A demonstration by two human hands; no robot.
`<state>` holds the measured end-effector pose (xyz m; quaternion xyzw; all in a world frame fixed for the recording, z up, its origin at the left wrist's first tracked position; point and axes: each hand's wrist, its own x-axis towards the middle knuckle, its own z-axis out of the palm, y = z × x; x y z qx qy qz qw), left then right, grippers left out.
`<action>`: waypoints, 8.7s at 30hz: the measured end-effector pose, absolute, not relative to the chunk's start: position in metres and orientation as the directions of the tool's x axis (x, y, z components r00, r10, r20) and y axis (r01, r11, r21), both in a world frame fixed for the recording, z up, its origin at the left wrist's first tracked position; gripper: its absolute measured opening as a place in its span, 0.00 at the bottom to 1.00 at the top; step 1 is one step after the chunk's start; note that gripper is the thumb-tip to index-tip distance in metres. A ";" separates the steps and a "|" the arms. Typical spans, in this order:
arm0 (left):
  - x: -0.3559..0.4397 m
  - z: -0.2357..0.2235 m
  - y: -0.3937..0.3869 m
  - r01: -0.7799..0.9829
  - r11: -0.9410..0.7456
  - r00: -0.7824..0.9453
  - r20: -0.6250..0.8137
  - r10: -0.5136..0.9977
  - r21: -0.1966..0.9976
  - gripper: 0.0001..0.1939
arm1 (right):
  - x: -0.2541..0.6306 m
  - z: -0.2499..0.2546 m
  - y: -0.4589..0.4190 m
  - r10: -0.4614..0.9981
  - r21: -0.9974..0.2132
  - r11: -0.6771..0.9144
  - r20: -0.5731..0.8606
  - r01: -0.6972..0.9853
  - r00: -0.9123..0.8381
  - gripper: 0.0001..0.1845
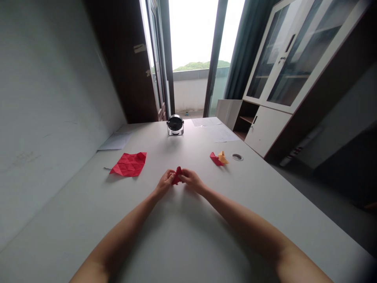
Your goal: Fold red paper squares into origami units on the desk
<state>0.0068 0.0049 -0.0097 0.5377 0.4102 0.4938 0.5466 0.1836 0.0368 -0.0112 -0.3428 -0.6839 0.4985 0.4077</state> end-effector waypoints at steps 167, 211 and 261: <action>-0.024 -0.004 0.070 0.430 -0.425 0.114 0.418 0.901 0.797 0.02 | 0.181 -0.003 0.090 0.739 -0.667 0.658 0.483 0.349 -0.471 0.08; -0.024 -0.026 0.086 0.182 -0.266 -0.047 0.279 0.959 0.946 0.06 | 0.185 -0.017 0.095 0.835 -0.611 0.543 0.465 0.576 -0.293 0.12; -0.031 -0.021 0.068 0.466 -0.338 0.174 0.289 0.941 0.818 0.13 | 0.181 -0.022 0.091 0.810 -0.716 0.559 0.364 0.418 -0.460 0.12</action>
